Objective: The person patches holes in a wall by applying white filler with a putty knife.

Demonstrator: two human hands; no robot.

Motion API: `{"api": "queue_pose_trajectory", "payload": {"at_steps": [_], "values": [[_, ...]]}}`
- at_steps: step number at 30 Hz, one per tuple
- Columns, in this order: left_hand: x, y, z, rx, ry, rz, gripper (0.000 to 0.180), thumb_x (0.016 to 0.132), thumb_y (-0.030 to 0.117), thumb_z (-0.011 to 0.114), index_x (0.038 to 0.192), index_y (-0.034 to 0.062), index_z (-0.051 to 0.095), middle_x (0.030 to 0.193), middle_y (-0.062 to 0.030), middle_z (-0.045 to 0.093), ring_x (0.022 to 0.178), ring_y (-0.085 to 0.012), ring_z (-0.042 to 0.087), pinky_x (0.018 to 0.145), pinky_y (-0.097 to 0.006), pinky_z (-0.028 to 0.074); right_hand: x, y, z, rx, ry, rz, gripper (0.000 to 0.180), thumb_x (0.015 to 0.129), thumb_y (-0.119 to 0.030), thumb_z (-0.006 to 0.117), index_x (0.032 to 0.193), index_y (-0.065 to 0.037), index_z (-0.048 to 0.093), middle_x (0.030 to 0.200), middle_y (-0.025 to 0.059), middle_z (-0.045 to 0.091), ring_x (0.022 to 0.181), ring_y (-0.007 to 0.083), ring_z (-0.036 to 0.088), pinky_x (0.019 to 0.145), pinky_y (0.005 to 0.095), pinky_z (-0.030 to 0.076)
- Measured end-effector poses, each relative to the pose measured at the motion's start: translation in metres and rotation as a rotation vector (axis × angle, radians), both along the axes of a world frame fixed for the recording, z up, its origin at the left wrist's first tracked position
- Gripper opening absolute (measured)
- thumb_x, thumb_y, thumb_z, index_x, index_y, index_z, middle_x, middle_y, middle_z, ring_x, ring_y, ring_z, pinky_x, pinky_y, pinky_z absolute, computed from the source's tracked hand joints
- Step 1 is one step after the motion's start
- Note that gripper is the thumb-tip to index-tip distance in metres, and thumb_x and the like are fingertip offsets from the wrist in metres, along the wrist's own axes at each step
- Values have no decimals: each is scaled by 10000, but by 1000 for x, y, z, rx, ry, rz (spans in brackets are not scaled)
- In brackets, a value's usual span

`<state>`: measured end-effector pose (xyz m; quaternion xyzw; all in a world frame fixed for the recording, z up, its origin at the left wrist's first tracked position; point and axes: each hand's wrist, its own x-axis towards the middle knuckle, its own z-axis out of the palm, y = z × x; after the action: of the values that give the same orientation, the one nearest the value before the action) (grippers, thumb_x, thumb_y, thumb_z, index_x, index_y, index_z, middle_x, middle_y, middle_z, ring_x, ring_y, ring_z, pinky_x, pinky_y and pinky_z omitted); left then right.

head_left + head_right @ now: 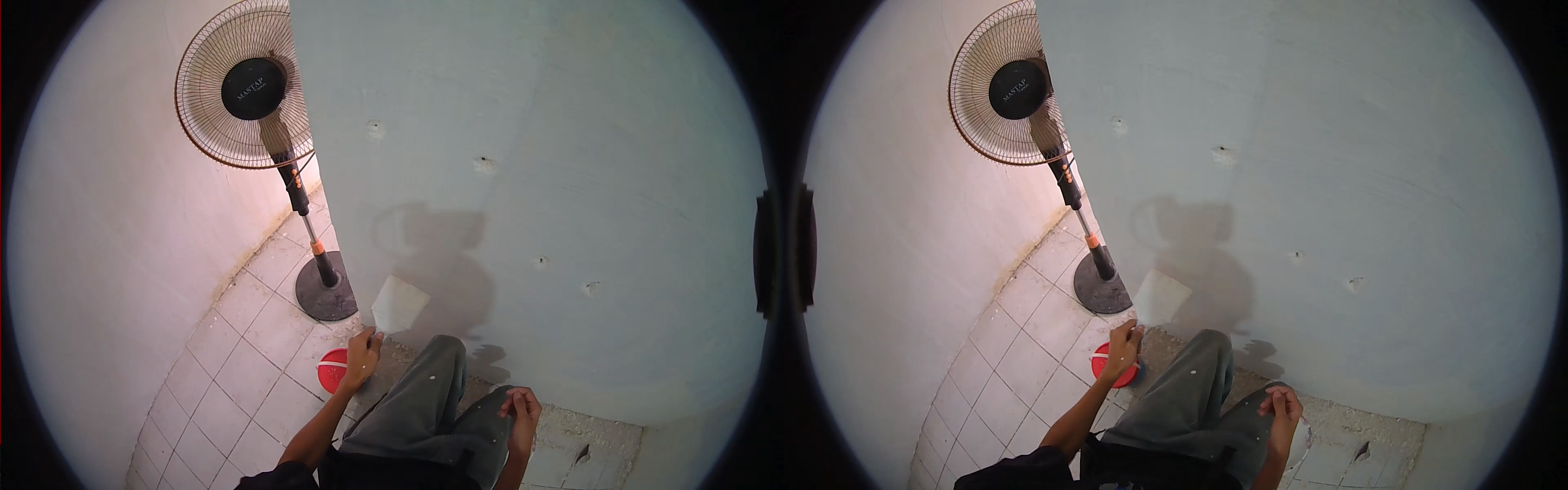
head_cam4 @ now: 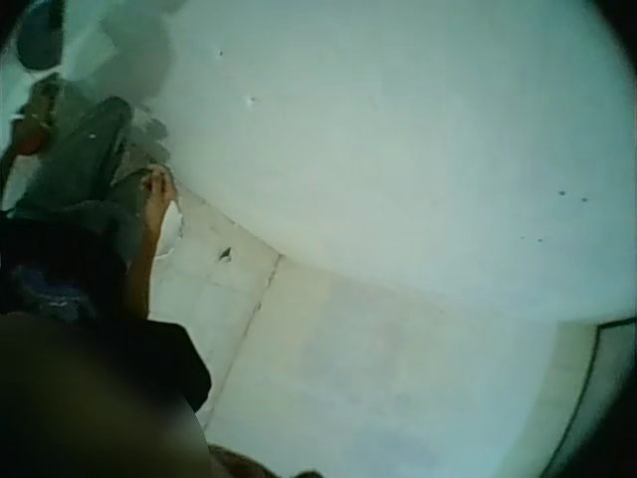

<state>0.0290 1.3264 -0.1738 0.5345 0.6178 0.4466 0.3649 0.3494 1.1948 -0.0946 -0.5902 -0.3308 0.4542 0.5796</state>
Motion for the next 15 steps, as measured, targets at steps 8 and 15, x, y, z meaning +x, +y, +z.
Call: {"api": "queue_pose_trajectory", "payload": {"at_steps": [8,15], "values": [[-17,48,193,372,-133,153,369,958,277,541,702,14,504,469,-11,432,413,-82,459,405,-265,336,-12,8,7,24,4,69,234,986,-205,499,908,-16,614,675,27,543,584,106,509,558,244,435],[-18,75,120,387,-8,140,333,951,246,537,744,-15,519,460,-55,420,411,-107,437,423,-303,332,-17,12,6,32,29,47,233,987,-201,494,913,-16,615,675,28,544,588,106,512,557,239,433]]}}
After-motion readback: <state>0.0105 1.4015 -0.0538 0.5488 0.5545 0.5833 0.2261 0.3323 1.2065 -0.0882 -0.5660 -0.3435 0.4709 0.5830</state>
